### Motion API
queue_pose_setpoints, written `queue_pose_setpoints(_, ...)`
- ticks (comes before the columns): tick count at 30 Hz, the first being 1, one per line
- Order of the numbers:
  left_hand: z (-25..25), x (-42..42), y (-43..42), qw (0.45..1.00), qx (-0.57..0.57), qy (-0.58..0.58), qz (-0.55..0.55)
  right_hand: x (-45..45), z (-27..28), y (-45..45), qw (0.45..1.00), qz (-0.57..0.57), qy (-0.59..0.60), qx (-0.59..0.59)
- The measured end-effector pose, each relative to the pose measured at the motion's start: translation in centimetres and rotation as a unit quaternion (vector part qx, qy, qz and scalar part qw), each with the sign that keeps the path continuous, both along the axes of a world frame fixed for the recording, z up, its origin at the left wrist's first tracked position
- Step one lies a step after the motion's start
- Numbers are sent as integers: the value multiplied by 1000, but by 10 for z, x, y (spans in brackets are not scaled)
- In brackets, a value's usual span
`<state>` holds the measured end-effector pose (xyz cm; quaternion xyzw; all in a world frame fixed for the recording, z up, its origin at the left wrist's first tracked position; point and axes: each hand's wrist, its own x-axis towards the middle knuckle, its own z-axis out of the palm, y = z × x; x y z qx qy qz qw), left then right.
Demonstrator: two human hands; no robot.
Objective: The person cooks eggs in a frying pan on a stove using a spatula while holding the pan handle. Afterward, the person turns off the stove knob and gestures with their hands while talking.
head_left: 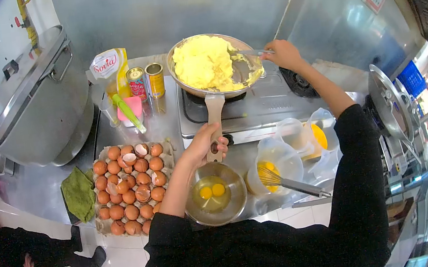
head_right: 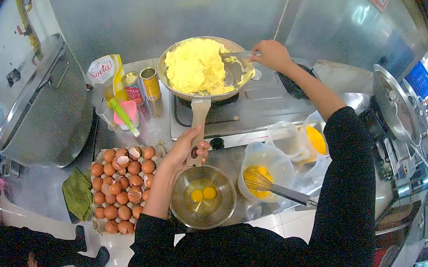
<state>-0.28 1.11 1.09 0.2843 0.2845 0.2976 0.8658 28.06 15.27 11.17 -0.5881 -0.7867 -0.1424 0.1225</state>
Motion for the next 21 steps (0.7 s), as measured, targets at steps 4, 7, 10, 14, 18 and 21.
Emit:
queue_pose_setpoints(4, 6, 2, -5, 999, -26, 24, 15, -24, 37, -53, 984, 48, -171, 3)
queue_pose_setpoints(7, 7, 4, -6, 999, -39, 22, 24, -25, 61, -91, 958, 84, -268, 59)
queue_pose_setpoints(10, 6, 5, -6, 999, -33, 19, 33, -27, 85, -116, 956, 101, -263, 88)
queue_pose_setpoints(14, -4, 3, 0, 999, -24, 23, 7, -30, 101, -146, 972, 18, -216, 89)
queue_pose_setpoints(18, -4, 3, -2, 999, -31, 28, 18, -11, 64, -153, 997, -31, -71, 17)
queue_pose_setpoints(21, -5, 4, -1, 999, -30, 33, 18, 23, 24, -160, 993, -42, 84, -77)
